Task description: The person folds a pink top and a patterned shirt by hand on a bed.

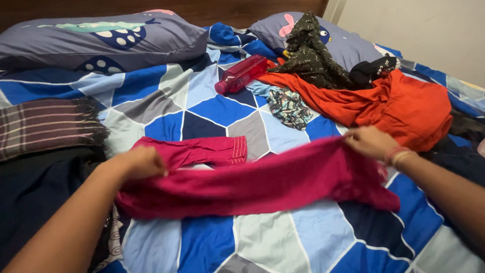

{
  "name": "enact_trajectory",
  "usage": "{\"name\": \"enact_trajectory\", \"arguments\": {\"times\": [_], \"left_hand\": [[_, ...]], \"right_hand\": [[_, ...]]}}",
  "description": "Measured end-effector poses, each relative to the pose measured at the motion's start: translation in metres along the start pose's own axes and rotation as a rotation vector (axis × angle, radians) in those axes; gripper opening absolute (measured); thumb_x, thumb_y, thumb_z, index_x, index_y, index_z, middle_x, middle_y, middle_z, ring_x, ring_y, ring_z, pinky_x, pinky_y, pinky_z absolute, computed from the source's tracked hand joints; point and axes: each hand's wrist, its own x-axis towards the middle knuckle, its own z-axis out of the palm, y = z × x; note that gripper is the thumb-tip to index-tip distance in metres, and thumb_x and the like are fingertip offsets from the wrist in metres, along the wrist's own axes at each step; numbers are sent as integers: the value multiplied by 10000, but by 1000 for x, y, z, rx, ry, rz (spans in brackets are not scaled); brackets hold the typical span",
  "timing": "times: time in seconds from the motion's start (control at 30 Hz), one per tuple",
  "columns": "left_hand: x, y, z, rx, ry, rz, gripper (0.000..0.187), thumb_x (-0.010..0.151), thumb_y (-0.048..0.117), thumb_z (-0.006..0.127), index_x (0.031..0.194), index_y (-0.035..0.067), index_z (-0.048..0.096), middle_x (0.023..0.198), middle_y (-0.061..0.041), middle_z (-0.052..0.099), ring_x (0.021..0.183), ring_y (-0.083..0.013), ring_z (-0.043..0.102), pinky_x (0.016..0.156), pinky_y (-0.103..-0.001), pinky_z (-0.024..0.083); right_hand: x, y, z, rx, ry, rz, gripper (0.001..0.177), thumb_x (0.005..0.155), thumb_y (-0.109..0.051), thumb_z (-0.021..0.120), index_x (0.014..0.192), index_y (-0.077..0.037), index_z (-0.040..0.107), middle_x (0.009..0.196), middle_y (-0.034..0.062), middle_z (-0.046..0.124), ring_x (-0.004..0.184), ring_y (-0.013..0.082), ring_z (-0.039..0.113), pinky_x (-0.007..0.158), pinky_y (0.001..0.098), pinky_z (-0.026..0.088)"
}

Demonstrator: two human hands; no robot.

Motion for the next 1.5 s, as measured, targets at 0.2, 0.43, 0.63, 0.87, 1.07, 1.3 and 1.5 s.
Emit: {"name": "enact_trajectory", "arguments": {"times": [0.2,0.43,0.63,0.87,1.07,1.3,1.5], "left_hand": [[-14,44,-21,-74,667,-184,258,943,402,652,1063,235,807,1127,-120,711,1038,-347,687,884,-497,543],[-21,73,-6,-56,774,250,286,955,336,594,1153,157,699,1118,-91,661,996,-333,692,792,-497,563],[-28,79,28,344,-95,267,624,736,672,829,1159,224,728,1204,-99,661,1129,-304,643,925,-472,526],[9,18,35,-35,52,152,360,855,427,678,1105,180,754,1102,-113,765,1059,-317,725,940,-429,548],[6,9,11,-436,495,181,415,997,439,539,1182,101,693,1109,-178,754,1043,-353,722,893,-439,547],[6,-28,36,-139,-180,-57,737,970,763,491,1386,191,698,1370,-140,605,1286,-308,533,1083,-450,387],[2,-29,32,104,-18,-176,510,943,611,546,1246,275,781,1286,-86,766,1179,-269,711,1037,-404,544]], "right_hand": [[31,11,2,83,218,142,365,1017,-297,536,1261,-158,769,1181,161,770,1077,377,719,1029,448,543],[6,-52,28,462,87,-233,357,940,-305,642,1211,-75,675,1070,101,756,975,255,736,886,390,582],[-17,-62,53,-267,-7,-713,517,772,-380,749,1213,-118,684,1242,106,662,1039,309,637,835,422,516],[19,-13,33,351,-23,-148,376,1005,-400,536,1160,-99,699,1073,88,755,998,233,723,919,359,545],[28,-17,16,573,149,-109,359,1046,-350,496,1178,-63,666,1032,116,742,962,219,697,893,348,536],[-31,-64,5,58,-764,-223,568,948,-540,658,928,24,719,816,63,565,749,161,525,681,350,443],[-13,-53,15,377,-837,-226,460,885,-506,680,1088,-117,820,876,-52,738,784,61,625,751,250,534]]}}
